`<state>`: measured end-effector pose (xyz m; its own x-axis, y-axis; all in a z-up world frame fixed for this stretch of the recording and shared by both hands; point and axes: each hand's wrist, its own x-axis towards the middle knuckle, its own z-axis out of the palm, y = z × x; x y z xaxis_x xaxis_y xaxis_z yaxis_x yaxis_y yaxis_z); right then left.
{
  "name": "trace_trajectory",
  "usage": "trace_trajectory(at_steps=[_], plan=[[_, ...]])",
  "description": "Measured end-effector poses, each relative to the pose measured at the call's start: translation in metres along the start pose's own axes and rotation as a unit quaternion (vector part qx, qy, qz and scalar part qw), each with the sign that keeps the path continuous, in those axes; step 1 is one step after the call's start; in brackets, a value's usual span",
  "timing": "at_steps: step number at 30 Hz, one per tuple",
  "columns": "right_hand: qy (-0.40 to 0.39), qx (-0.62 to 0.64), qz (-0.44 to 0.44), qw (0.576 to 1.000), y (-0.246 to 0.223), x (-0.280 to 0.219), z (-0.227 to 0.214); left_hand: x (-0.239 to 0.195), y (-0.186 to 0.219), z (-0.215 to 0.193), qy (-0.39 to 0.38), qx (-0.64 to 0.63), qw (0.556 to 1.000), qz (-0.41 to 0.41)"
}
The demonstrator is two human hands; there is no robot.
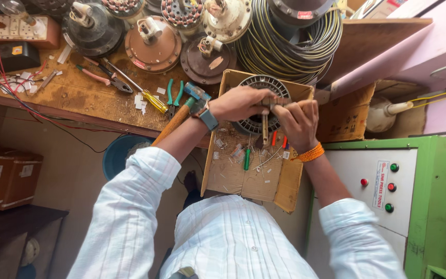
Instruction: The person works on a motor stator assembly, using a screwdriver to adjust internal components and pliers to cut and trim small white insulating pieces. The person repeatedly inserts and removes the insulating pieces into the stator slots while manipulating the assembly with both hands.
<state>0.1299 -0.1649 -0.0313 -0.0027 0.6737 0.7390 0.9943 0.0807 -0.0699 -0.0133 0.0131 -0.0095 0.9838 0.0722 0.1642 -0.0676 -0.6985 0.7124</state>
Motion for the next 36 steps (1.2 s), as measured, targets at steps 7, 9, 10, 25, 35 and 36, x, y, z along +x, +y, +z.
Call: trace_trajectory(at_steps=[7, 9, 10, 25, 35, 36], plan=[[-0.031, 0.310, 0.250, 0.917, -0.018, -0.017, -0.011, -0.033, 0.016, 0.026, 0.111, 0.051, 0.992, 0.011], [-0.075, 0.353, 0.265, 0.894, -0.013, -0.013, -0.017, -0.040, 0.019, 0.040, 0.195, 0.052, 0.979, 0.024], [-0.088, 0.365, 0.264, 0.889, -0.010, -0.011, -0.020, -0.043, 0.021, 0.049, 0.229, 0.042, 0.972, 0.018], [-0.070, 0.298, 0.247, 0.919, -0.015, -0.008, -0.016, -0.033, 0.027, 0.086, 0.408, 0.070, 0.910, -0.009], [-0.071, 0.342, 0.295, 0.889, -0.022, -0.012, -0.013, -0.030, 0.021, 0.092, 0.429, 0.061, 0.901, 0.000], [-0.074, 0.343, 0.299, 0.887, -0.023, -0.013, -0.014, -0.031, 0.021, 0.093, 0.429, 0.059, 0.901, 0.000]])
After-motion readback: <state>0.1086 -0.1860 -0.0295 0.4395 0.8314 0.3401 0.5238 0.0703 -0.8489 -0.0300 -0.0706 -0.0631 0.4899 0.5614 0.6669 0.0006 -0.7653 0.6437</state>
